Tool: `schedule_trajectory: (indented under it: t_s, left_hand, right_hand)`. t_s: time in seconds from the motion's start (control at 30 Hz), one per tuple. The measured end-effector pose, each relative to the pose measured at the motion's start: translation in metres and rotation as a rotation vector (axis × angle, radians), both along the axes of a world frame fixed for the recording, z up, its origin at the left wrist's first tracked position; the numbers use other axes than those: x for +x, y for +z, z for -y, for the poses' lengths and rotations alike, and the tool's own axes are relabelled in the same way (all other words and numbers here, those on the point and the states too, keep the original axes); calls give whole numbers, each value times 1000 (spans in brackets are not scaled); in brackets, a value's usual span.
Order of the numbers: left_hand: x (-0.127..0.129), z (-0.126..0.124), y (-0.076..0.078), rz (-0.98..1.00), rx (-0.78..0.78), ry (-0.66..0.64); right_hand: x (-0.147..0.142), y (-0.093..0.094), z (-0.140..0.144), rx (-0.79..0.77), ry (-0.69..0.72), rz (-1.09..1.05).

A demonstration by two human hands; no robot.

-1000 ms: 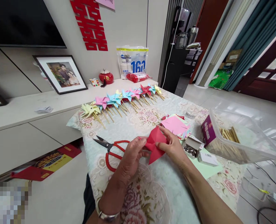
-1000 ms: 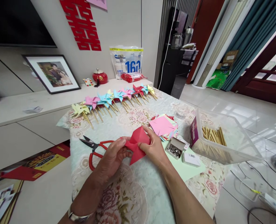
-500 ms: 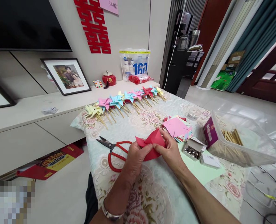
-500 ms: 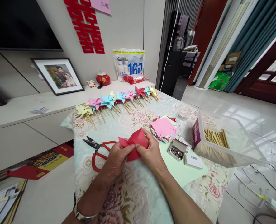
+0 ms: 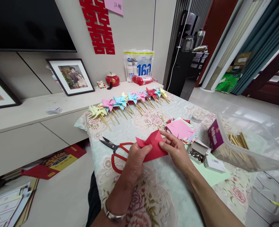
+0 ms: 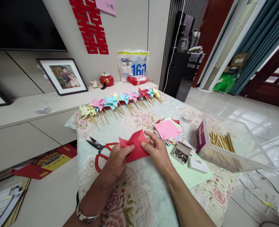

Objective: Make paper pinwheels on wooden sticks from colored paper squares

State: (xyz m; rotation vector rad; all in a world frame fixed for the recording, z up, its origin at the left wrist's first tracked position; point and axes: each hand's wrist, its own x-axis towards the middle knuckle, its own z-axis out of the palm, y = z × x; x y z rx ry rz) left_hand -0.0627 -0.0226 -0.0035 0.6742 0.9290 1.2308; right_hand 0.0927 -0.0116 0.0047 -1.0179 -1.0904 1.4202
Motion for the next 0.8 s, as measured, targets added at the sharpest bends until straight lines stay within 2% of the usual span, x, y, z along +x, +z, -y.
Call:
schedule_trajectory:
  t_s: [0.23, 0.37, 0.47, 0.63, 0.8]
  left_hand:
    - [-3, -1, 0, 41, -2, 27]
    - [-4, 0, 0, 59, 5, -7]
    - [-5, 0, 4, 64, -17, 27]
    - [-5, -2, 10, 83, -65, 117]
    - [-4, -4, 5, 15, -45, 135]
  right_hand:
    - [1, -2, -2, 21, 50, 39]
    - [2, -3, -3, 212, -65, 129]
    - [6, 1, -2, 406, -125, 273]
    - [14, 7, -1, 670, 10, 504]
    - [14, 3, 1, 736, 155, 588]
